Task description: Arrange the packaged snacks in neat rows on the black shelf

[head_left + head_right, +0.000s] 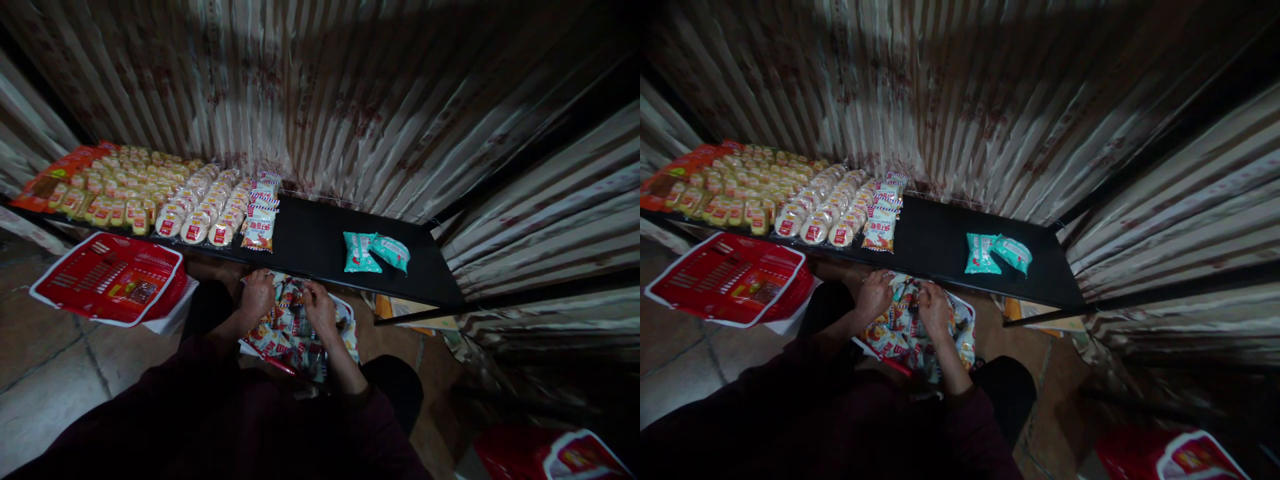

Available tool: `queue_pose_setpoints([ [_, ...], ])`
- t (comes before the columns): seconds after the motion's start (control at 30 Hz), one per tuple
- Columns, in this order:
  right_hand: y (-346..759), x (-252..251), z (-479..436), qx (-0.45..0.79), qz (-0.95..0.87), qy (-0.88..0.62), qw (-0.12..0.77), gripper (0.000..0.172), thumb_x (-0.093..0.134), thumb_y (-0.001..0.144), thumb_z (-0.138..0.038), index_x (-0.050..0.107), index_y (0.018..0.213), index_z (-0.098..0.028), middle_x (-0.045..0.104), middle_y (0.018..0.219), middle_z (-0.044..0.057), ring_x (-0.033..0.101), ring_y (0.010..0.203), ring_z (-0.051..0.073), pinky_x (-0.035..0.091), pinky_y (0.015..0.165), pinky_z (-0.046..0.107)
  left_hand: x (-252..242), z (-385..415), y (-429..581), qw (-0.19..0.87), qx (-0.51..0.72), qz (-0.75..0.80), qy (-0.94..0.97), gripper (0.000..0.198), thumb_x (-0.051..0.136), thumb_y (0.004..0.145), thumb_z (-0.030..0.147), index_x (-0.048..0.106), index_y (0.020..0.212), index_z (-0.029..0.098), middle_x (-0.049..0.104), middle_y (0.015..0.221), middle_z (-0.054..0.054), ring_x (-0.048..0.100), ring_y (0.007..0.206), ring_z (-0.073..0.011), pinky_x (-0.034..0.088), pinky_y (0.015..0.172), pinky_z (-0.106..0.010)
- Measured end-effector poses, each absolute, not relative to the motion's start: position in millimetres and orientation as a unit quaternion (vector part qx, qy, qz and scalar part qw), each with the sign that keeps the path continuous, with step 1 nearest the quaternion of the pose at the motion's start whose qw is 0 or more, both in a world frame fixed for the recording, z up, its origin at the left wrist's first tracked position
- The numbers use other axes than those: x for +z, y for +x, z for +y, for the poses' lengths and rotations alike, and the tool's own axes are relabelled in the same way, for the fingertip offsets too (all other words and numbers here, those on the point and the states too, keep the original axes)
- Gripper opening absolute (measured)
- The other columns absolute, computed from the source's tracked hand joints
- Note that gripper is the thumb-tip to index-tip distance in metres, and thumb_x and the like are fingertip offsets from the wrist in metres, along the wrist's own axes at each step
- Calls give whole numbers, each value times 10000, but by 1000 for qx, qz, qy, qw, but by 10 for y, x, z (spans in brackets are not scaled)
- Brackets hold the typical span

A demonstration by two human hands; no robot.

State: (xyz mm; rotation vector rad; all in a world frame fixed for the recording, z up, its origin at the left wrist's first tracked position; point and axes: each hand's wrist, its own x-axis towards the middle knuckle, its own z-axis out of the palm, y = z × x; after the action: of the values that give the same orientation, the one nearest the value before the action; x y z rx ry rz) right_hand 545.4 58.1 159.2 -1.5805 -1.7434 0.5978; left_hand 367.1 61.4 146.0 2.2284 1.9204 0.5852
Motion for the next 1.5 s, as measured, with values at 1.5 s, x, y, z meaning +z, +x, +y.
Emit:
queue_pose_setpoints([
  [1.5,4869,1578,246,371,-516,-629,449,410,498,819,-318,530,1206,-185,615,1159,99,575,1065,202,411,998,399,1568,311,3734,385,393,626,553,470,513,778,222,484,1247,206,541,1243,-85,515,1143,-203,408,985,-366],
])
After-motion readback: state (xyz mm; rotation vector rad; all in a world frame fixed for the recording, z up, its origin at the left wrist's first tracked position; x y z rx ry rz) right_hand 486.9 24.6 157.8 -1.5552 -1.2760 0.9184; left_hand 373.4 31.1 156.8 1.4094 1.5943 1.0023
